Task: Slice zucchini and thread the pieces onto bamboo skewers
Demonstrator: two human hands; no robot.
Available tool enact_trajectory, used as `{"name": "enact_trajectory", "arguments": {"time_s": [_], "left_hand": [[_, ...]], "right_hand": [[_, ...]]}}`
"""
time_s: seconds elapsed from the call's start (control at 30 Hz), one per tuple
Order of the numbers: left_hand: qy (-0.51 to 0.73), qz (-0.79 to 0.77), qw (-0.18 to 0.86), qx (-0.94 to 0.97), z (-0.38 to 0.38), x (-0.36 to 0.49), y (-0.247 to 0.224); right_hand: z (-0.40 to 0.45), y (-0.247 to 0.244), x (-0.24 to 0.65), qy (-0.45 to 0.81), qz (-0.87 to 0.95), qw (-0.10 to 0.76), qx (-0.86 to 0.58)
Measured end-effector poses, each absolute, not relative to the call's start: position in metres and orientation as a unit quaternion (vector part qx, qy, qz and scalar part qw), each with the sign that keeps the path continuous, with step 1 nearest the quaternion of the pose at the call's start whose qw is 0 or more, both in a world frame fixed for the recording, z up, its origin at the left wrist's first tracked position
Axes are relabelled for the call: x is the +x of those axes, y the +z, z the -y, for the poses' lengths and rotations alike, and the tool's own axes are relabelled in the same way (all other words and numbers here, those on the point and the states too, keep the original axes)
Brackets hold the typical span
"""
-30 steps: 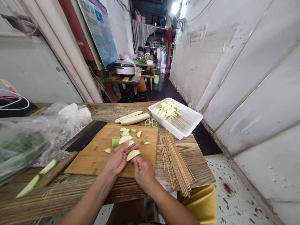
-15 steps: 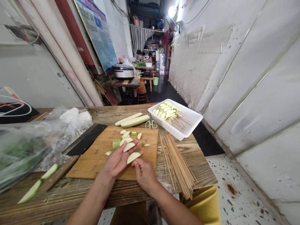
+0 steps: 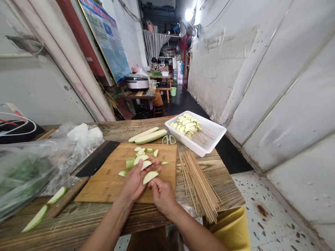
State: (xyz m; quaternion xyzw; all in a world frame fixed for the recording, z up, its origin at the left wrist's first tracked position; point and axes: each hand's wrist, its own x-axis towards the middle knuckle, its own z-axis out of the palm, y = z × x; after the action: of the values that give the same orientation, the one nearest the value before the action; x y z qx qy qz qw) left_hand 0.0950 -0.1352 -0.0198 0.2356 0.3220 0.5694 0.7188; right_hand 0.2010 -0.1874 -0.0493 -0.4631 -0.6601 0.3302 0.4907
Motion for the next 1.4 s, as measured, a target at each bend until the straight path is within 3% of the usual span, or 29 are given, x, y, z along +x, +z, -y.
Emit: {"name": "enact_trajectory", "arguments": {"time_s": [0.7,1.07,1.4], "left_hand": [[0.540,-0.328,0.734,0.250,0.148,0.103,-0.032],[0.578,-0.323,0.722,0.199,0.123,0.068,0.000],[0.583,-0.360,0.702,0.196,0.122,0.076,-0.010]], "right_hand": [[0.185,-0.045,0.203,0.327,0.662,0.475,-0.479],[0.188,-0.047,0.205,0.334,0.687,0.450,-0.461],[0.188,-0.047,0.205,0.345,0.689,0.457,-0.445]]}}
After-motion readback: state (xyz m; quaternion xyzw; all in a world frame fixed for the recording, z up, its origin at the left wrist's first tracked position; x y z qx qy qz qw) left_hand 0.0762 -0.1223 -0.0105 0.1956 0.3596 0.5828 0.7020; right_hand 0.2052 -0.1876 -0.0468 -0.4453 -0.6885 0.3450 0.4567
